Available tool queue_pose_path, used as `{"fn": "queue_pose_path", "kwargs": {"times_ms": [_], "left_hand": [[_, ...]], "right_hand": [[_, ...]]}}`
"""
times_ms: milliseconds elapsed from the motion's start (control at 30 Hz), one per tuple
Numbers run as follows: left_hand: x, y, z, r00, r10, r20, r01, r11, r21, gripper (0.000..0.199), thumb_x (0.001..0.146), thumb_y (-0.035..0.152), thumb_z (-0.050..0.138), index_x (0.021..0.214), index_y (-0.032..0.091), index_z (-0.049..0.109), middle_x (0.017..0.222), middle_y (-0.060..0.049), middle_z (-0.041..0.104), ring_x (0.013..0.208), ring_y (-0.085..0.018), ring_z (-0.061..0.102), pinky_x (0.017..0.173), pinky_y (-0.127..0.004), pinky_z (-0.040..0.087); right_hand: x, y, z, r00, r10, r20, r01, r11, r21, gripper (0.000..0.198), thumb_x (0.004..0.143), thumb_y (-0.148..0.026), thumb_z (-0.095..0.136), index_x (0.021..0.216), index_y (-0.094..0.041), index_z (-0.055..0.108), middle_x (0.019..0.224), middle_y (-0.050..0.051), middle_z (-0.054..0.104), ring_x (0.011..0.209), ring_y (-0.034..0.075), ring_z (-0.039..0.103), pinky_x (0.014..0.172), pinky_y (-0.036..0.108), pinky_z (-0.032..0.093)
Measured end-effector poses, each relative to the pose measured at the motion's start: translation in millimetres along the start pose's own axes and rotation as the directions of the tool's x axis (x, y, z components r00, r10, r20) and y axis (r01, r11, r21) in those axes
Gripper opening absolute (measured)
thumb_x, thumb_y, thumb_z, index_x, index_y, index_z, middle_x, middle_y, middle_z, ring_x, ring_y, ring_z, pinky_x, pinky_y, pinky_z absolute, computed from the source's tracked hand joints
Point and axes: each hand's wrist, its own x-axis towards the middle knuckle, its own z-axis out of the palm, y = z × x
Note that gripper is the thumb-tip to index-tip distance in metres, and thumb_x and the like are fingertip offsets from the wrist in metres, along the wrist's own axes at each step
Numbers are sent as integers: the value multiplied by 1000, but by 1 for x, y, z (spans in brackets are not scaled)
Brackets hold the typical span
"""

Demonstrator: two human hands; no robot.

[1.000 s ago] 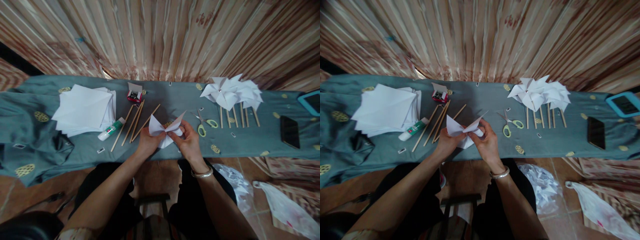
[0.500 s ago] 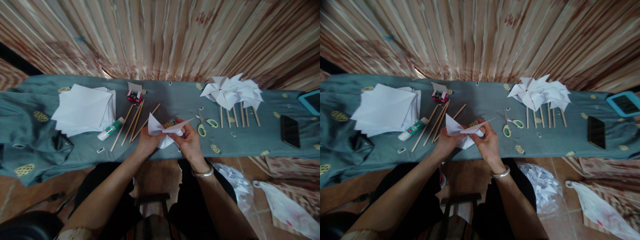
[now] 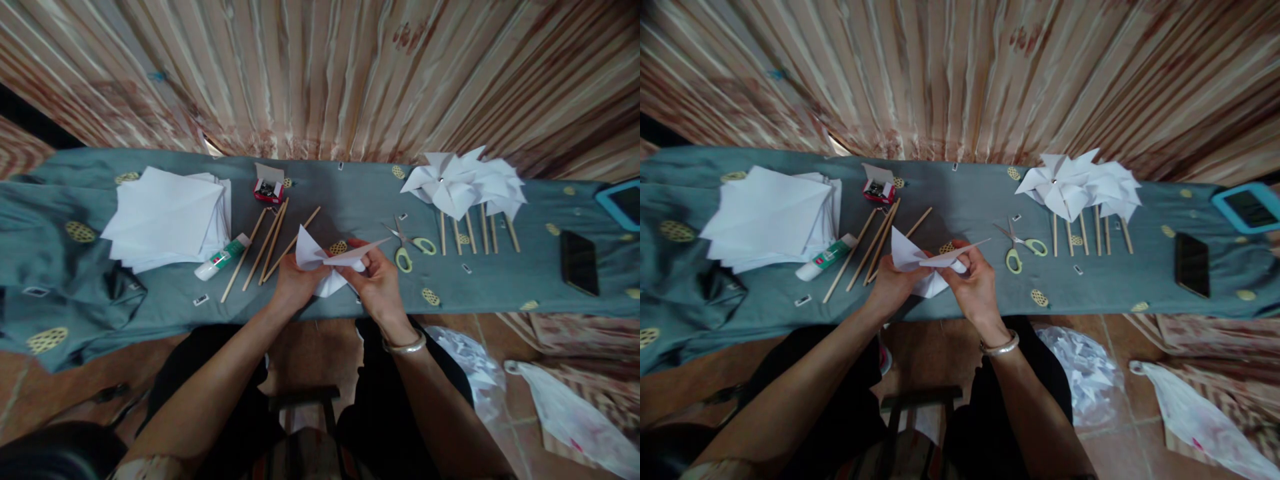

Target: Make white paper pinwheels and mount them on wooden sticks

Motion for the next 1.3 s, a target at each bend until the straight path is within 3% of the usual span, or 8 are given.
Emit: {"fn": "queue_pose_path", "kwargs": {"times_ms": [633,867,1033,1300], "left_hand": [[0,-4,-2,998,50,41,-51,999,14,16,55,22,77,68,14,70,65,-3,68,58,-15,59,57,-25,46],[0,-6,-5,996,67,61,-69,997,33,13,58,21,75,69,15,70,65,-3,69,58,-16,59,57,-25,46],[3,-7,-7,994,79,78,-80,997,18,16,56,22,76,69,14,70,66,-3,69,58,-15,59,56,-25,46],[0,-4,-4,999,25,38,-25,1000,18,20,54,22,77,72,16,69,70,-4,72,63,-18,64,62,-29,52]], "right_hand": [[0,0,-1,1000,28,14,-28,999,36,37,63,-31,80,93,-23,61,86,-1,74,77,18,69,72,33,57],[0,-2,0,998,62,17,-63,997,42,36,62,-32,80,91,-22,62,82,-1,74,68,16,66,62,28,52],[0,-2,-1,996,83,38,-85,995,43,36,61,-32,81,90,-22,62,81,-1,73,68,16,66,63,28,52],[2,-2,-5,998,18,53,-16,999,-39,34,65,-33,78,94,-23,62,88,2,74,77,18,68,70,31,53]]}}
